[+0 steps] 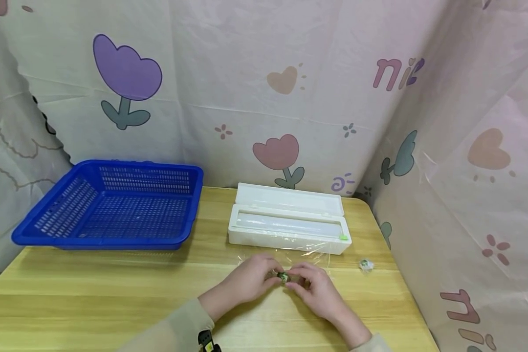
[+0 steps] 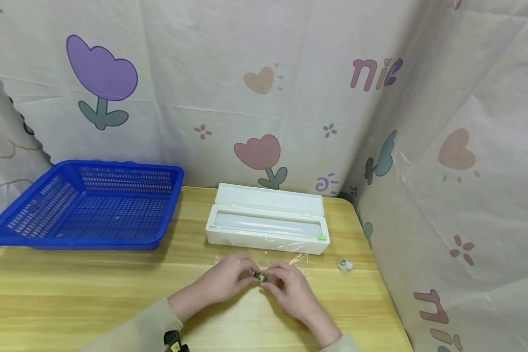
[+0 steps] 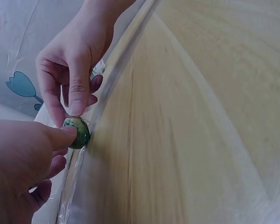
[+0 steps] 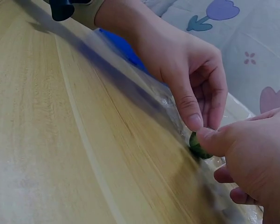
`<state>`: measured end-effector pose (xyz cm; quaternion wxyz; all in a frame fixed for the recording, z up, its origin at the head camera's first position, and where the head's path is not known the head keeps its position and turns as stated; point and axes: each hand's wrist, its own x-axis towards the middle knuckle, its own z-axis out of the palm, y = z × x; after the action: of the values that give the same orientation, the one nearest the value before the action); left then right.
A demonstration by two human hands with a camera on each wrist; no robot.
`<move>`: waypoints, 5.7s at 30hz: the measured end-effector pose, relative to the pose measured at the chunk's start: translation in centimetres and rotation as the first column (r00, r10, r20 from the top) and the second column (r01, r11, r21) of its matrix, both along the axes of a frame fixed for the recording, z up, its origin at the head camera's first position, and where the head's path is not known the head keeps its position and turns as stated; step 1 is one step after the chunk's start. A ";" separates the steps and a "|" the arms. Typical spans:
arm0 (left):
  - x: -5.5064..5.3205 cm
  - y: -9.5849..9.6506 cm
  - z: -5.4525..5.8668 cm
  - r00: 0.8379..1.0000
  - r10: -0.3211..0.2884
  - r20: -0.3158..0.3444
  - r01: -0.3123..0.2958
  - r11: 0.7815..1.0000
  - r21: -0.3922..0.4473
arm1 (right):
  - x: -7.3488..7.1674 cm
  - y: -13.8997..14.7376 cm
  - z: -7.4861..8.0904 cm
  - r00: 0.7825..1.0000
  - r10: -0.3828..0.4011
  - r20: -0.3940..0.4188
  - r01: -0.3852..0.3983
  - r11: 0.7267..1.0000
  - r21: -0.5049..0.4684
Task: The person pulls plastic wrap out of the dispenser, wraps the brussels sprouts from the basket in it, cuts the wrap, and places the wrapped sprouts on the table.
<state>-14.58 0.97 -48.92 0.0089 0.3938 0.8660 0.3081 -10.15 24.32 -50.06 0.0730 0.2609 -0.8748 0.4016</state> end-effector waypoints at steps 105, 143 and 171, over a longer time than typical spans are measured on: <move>-2.3 1.7 -1.1 0.932 0.212 -0.295 -0.245 0.966 -0.080 | -4.1 -1.4 -1.9 0.894 -0.162 -0.418 0.238 0.962 0.137; -1.6 -0.2 -0.1 0.943 0.209 -0.261 -0.220 0.975 -0.013 | -3.1 -0.1 -0.6 0.917 -0.212 -0.337 0.248 0.966 0.068; -1.0 -1.4 0.5 0.942 0.167 -0.290 -0.145 0.985 0.094 | -3.1 6.0 2.3 0.795 -0.444 -0.414 0.444 0.890 -0.103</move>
<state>-15.62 -0.45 -48.45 -0.1598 0.3657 0.8744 0.2760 -13.25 30.34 -47.71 0.3543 0.1299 -0.8738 0.3066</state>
